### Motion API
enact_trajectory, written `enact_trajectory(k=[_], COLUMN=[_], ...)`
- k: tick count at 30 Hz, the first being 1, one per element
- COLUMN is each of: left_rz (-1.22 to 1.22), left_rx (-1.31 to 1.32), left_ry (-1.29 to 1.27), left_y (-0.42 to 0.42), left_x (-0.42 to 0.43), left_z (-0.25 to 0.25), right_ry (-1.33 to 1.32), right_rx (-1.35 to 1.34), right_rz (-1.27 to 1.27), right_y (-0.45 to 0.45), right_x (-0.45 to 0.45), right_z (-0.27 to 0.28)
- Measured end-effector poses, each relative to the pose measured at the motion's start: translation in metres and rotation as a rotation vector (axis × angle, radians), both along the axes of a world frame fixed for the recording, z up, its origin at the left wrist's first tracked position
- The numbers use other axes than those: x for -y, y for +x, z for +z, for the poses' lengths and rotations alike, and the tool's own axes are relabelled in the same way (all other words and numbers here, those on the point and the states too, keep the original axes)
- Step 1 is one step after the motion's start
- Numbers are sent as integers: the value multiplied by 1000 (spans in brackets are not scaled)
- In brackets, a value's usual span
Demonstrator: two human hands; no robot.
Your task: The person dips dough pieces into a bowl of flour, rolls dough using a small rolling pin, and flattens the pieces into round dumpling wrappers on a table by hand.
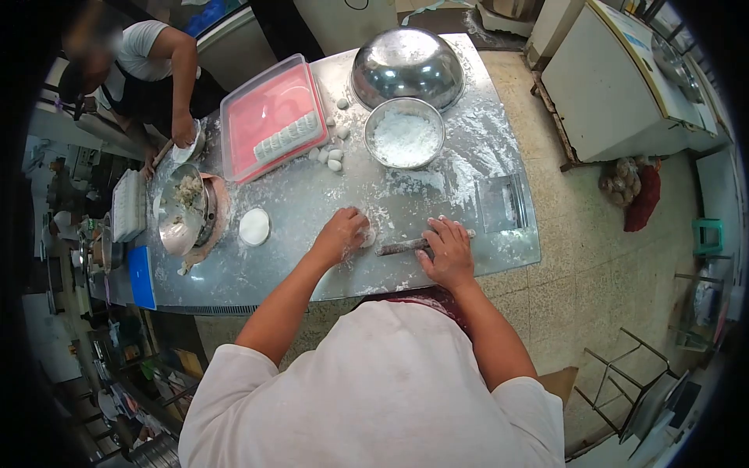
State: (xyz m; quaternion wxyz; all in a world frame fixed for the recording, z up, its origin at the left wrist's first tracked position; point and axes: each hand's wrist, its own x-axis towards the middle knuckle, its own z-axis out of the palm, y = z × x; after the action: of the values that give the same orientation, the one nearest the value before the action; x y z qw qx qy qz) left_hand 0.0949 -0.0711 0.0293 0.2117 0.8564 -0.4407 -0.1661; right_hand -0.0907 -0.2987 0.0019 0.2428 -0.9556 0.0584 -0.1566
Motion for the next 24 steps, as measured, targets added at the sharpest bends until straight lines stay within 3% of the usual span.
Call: enact_trajectory(k=[4, 6, 8, 11, 13, 16, 17, 18, 20, 22, 24], left_rz=[37, 271, 213, 192, -167, -275, -105, -108, -95, -84, 3], left_rx=[-125, -366, -476, -611, 8, 194, 170, 170, 187, 160, -53], left_ry=[85, -126, -304, -293, 53, 263, 196, 199, -257, -239, -382], left_y=[18, 35, 60, 98, 125, 146, 144, 136, 122, 105, 72], left_x=[16, 39, 72, 133, 162, 179, 184, 183, 171, 156, 129], left_z=[12, 26, 57, 61, 30, -2, -10, 6, 32, 48, 63], right_ry=[4, 0, 0, 2, 9, 8, 12, 21, 21, 13, 6], right_rx=[3, -2, -15, -16, -15, -21, -18, -16, -7, 7, 8], right_rz=[-9, -15, -19, -20, -17, -15, -10, -6, -8, 13, 8], right_y=[0, 0, -1, 1, 1, -1, 0, 0, -1, -1, -3], right_x=[0, -1, -3, -1, -1, 0, 1, 1, 1, 0, 0], right_z=[-2, -2, 0, 2, 2, 1, 1, 0, -2, -2, 1])
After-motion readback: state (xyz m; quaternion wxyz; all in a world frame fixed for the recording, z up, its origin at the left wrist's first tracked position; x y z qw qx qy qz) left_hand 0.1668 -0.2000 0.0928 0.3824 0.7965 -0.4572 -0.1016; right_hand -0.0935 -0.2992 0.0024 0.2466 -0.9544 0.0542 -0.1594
